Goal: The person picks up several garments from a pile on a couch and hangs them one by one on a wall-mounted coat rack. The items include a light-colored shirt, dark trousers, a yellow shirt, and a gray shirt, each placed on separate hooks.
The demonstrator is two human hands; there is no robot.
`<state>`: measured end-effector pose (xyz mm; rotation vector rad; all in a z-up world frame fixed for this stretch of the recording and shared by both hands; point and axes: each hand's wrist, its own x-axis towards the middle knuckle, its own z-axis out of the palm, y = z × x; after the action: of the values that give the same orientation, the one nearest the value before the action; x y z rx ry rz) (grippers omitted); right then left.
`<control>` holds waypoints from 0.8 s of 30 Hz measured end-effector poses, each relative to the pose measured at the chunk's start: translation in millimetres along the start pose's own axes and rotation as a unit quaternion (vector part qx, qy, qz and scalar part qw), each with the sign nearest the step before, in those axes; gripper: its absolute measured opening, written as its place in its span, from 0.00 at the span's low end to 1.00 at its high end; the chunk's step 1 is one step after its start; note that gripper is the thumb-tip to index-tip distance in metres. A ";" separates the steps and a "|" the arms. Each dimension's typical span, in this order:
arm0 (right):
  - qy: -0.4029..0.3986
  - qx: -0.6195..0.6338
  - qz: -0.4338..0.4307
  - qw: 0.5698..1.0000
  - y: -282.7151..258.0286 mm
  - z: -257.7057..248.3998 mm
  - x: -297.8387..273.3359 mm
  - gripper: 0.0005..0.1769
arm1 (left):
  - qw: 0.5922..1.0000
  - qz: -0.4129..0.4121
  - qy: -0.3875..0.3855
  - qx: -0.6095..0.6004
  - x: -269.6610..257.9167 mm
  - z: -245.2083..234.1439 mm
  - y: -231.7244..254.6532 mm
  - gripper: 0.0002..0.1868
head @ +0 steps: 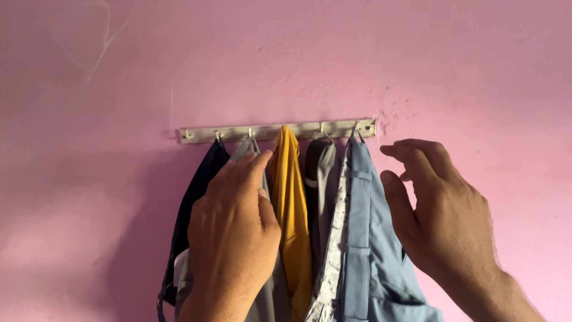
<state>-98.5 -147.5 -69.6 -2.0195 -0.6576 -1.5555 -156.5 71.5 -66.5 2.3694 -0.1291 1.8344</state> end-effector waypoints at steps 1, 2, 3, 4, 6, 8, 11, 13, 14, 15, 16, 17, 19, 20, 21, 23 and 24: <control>0.002 0.000 -0.003 1.000 -1.9 0.2 -2.6 0.15 | 1.000 0.005 0.006 0.003 -3.4 -0.8 -2.1 0.25; 0.006 0.002 -0.006 1.000 -2.9 0.4 -5.7 0.15 | 1.000 0.010 0.014 0.008 -6.8 -1.4 -3.1 0.24; 0.012 0.005 -0.014 1.000 -3.9 0.7 -9.6 0.15 | 1.000 0.013 0.017 0.010 -10.4 -2.0 -3.6 0.24; 0.018 0.008 -0.022 1.000 -6.0 1.5 -13.4 0.15 | 1.000 0.016 0.019 0.013 -13.6 -3.4 -5.0 0.24; 0.024 0.011 -0.030 0.999 -9.2 4.7 -21.3 0.15 | 1.000 0.016 0.022 0.007 -20.9 -7.0 -7.0 0.24; 0.022 0.010 -0.028 0.999 -10.4 9.8 -30.6 0.15 | 1.000 0.010 0.021 -0.010 -32.2 -11.1 -7.6 0.22; 0.012 -0.005 -0.042 0.999 -9.9 16.8 -51.1 0.18 | 1.000 -0.027 -0.012 -0.011 -53.7 -13.9 -11.5 0.19; 0.006 -0.013 -0.043 0.999 -12.9 17.0 -68.7 0.20 | 1.000 -0.022 -0.001 -0.011 -71.5 -14.5 -14.2 0.18; 0.006 -0.018 -0.042 0.999 -15.7 16.3 -76.3 0.21 | 1.000 -0.017 0.005 -0.012 -78.6 -14.8 -16.3 0.18; 0.000 -0.015 -0.034 0.999 -19.9 15.5 -84.0 0.21 | 1.000 -0.011 0.007 -0.003 -85.9 -16.6 -18.9 0.18; -0.004 -0.013 -0.025 1.000 -24.9 14.5 -91.4 0.22 | 1.000 -0.005 0.011 0.005 -92.9 -19.3 -21.1 0.19; -0.008 -0.011 -0.016 1.000 -29.9 12.6 -98.5 0.22 | 1.000 0.000 0.014 0.013 -99.9 -22.2 -21.9 0.19; -0.014 -0.011 -0.003 1.000 -39.8 8.0 -113.2 0.22 | 1.000 -0.022 -0.002 -0.005 -116.0 -31.9 -22.1 0.22; -0.017 -0.012 0.002 1.000 -45.1 5.5 -121.1 0.22 | 0.999 -0.033 -0.008 -0.015 -123.6 -36.9 -22.7 0.23; -0.014 -0.015 0.001 1.000 -50.3 2.6 -129.4 0.22 | 1.000 -0.022 0.000 -0.021 -130.4 -41.6 -23.3 0.22; -0.015 -0.018 0.003 1.000 -60.4 -4.9 -148.8 0.21 | 0.999 -0.003 0.012 -0.030 -147.1 -52.8 -24.2 0.20; -0.011 -0.018 -0.001 1.000 -66.8 -9.2 -160.0 0.21 | 1.000 -0.004 0.006 -0.024 -157.0 -58.0 -24.5 0.20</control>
<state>-185.1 -114.4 -216.4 -2.0661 -0.6449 -1.5582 -247.6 102.2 -205.5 2.3241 -0.1598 1.8200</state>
